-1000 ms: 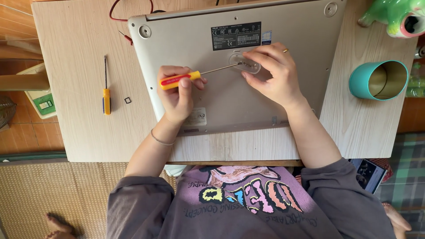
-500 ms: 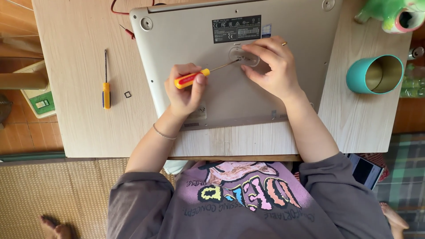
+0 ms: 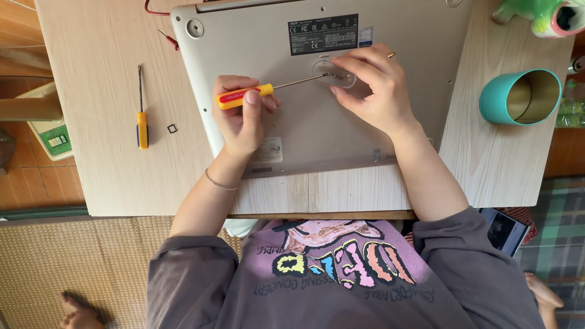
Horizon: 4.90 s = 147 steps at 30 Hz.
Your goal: The recorder is repairing a laptop by removing internal screws, manipulating internal components, and then reassembling the casing using a screwdriver.
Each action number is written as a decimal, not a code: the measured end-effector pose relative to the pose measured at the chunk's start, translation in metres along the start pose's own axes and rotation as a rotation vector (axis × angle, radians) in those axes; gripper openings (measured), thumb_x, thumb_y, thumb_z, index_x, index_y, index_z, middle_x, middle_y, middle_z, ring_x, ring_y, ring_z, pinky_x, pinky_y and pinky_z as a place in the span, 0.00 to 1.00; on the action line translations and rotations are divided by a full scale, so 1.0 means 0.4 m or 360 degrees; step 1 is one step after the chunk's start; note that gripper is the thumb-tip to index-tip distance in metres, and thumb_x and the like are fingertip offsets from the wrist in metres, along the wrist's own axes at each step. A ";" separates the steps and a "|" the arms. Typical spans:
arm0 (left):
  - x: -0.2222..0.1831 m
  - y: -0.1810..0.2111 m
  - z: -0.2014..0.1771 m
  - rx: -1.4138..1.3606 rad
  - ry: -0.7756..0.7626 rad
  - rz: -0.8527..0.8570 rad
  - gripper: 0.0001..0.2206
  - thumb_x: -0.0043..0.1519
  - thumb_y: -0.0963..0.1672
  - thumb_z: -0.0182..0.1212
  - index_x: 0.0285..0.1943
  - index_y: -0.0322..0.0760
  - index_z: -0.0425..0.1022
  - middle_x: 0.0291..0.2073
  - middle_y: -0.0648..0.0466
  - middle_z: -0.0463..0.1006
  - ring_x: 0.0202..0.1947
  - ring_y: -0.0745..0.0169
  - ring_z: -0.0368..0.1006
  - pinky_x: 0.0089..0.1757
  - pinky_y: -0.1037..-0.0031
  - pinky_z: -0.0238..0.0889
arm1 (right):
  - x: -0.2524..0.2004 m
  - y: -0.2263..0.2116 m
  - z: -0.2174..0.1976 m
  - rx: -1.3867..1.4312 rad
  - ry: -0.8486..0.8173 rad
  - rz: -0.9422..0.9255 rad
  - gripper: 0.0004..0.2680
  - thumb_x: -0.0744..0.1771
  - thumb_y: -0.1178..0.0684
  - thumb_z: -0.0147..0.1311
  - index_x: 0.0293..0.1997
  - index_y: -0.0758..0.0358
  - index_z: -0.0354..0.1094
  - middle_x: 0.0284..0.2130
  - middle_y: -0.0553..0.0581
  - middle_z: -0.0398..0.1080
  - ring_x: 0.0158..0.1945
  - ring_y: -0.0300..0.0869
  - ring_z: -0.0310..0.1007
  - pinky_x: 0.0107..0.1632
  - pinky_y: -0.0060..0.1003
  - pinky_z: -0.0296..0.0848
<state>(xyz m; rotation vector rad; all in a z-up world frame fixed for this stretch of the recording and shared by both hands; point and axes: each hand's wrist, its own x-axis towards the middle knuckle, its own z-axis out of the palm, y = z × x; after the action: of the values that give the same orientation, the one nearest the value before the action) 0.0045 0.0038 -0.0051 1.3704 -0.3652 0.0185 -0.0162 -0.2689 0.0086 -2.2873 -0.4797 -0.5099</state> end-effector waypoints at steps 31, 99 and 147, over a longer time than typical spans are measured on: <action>0.053 -0.006 -0.009 -0.0449 0.0195 -0.0180 0.11 0.76 0.47 0.51 0.54 0.34 0.64 0.29 0.48 0.72 0.30 0.59 0.71 0.39 0.67 0.72 | -0.240 0.315 -0.164 -0.0905 0.0636 0.0902 0.15 0.64 0.65 0.65 0.57 0.69 0.73 0.47 0.65 0.71 0.49 0.58 0.72 0.51 0.48 0.71; 0.297 -0.077 0.436 -0.0146 -0.0396 -0.0275 0.14 0.74 0.49 0.52 0.56 0.33 0.66 0.41 0.48 0.84 0.43 0.63 0.82 0.43 0.75 0.73 | -0.025 0.371 -0.152 0.1158 0.0352 0.1331 0.15 0.66 0.45 0.64 0.48 0.69 0.74 0.38 0.55 0.76 0.40 0.36 0.75 0.43 0.31 0.74; 0.291 -0.089 0.446 0.0009 -0.0293 -0.0188 0.14 0.74 0.49 0.51 0.54 0.33 0.67 0.39 0.49 0.85 0.40 0.65 0.83 0.41 0.76 0.75 | -0.012 0.350 -0.144 0.0735 0.0571 0.0776 0.12 0.74 0.49 0.49 0.57 0.68 0.74 0.42 0.52 0.77 0.47 0.33 0.73 0.52 0.29 0.70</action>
<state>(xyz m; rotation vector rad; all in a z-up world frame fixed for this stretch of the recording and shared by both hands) 0.0788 -0.1977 0.0191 1.4014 -0.4372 -0.2057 0.0342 -0.4042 -0.0371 -1.7320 0.1331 -0.4844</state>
